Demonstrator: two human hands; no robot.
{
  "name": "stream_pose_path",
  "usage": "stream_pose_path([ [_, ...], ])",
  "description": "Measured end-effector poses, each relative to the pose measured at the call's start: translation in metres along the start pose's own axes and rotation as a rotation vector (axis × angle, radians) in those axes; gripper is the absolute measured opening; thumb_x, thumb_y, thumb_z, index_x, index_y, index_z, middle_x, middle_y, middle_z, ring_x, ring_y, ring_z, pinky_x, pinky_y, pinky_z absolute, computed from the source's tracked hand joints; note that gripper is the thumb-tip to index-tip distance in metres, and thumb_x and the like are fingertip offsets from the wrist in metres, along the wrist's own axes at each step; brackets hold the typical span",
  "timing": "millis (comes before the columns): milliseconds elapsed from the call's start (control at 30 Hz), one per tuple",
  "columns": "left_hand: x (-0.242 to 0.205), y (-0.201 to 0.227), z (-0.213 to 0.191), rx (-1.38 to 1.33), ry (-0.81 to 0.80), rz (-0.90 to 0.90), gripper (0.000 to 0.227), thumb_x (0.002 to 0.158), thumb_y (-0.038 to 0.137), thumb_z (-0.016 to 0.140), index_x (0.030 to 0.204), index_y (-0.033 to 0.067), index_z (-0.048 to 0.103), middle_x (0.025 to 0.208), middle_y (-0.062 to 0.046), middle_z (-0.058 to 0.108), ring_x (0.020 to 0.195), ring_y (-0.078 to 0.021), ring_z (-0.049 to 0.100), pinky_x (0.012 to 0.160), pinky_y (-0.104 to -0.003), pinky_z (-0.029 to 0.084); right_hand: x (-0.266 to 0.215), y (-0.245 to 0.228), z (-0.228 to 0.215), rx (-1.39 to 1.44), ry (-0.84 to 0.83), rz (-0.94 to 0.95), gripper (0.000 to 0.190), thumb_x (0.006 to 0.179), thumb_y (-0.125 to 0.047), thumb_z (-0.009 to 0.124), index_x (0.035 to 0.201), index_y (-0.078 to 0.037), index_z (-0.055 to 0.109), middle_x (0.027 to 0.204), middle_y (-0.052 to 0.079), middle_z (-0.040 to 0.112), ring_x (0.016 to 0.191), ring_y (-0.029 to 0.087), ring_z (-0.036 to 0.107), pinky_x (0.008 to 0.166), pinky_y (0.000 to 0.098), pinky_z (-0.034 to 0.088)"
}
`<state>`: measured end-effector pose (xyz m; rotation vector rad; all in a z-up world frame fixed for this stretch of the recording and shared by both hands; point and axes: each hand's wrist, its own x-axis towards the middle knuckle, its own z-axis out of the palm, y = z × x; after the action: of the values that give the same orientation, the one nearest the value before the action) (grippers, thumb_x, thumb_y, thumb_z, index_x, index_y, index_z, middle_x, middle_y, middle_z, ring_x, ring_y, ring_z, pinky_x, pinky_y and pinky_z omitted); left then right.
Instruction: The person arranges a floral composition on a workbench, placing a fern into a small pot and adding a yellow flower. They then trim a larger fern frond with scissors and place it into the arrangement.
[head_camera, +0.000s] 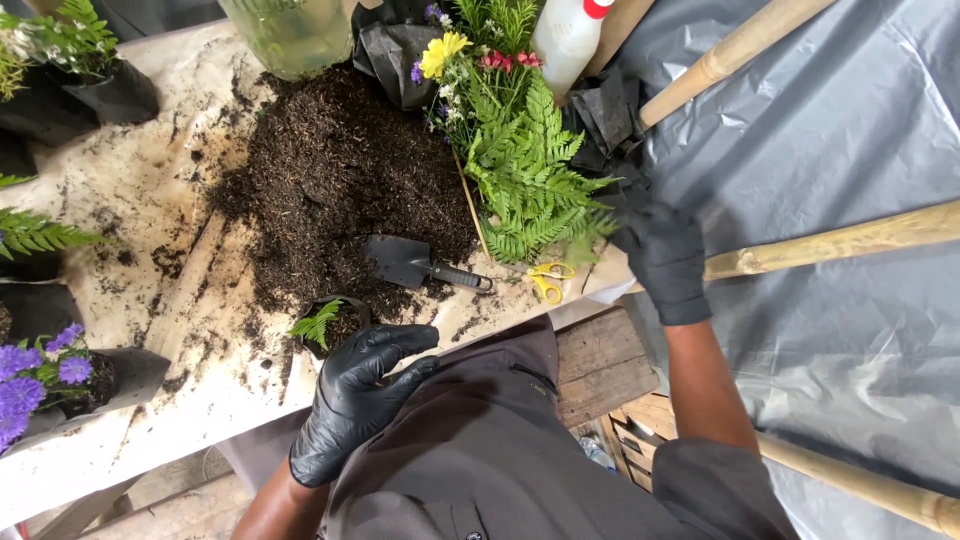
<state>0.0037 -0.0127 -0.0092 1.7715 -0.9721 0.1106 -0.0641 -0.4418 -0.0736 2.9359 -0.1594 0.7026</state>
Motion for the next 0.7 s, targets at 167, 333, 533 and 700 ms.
stream_pose_path([
  [167, 0.009, 0.012, 0.010, -0.077, 0.104, -0.195, 0.014, 0.079, 0.017, 0.087, 0.090, 0.0096, 0.083, 0.095, -0.010, 0.080, 0.090, -0.0334, 0.076, 0.080, -0.042, 0.061, 0.035, 0.029, -0.002, -0.277, 0.156, -0.082, 0.014, 0.095, -0.035, 0.076, 0.109, -0.034, 0.079, 0.104, 0.001, 0.065, 0.098, 0.026, 0.064, 0.096, 0.0472, 0.055],
  [333, 0.005, 0.004, 0.015, -0.073, 0.120, -0.185, 0.011, 0.082, 0.019, 0.086, 0.088, 0.0106, 0.082, 0.096, -0.008, 0.080, 0.089, -0.0334, 0.076, 0.079, -0.041, 0.060, 0.089, 0.021, -0.030, -0.243, 0.316, -0.195, 0.009, 0.104, -0.027, 0.077, 0.112, -0.026, 0.080, 0.109, 0.003, 0.062, 0.104, 0.026, 0.061, 0.107, 0.0467, 0.050],
  [533, 0.000, -0.002, 0.002, -0.049, 0.023, -0.060, 0.016, 0.088, 0.009, 0.078, 0.103, 0.0071, 0.077, 0.107, -0.011, 0.078, 0.099, -0.0224, 0.077, 0.090, -0.033, 0.063, 0.137, -0.006, -0.085, -0.127, 0.373, -0.342, 0.007, 0.104, -0.014, 0.083, 0.107, -0.015, 0.078, 0.119, 0.008, 0.066, 0.107, 0.030, 0.062, 0.107, 0.0468, 0.043],
  [700, -0.002, -0.003, -0.001, -0.036, 0.021, -0.069, 0.015, 0.088, 0.011, 0.078, 0.102, 0.0067, 0.077, 0.104, -0.011, 0.079, 0.096, -0.0235, 0.078, 0.088, -0.034, 0.064, 0.155, -0.006, -0.112, -0.142, 0.315, -0.316, 0.007, 0.109, -0.013, 0.083, 0.107, -0.015, 0.077, 0.123, 0.009, 0.067, 0.109, 0.032, 0.065, 0.122, 0.0468, 0.034],
])
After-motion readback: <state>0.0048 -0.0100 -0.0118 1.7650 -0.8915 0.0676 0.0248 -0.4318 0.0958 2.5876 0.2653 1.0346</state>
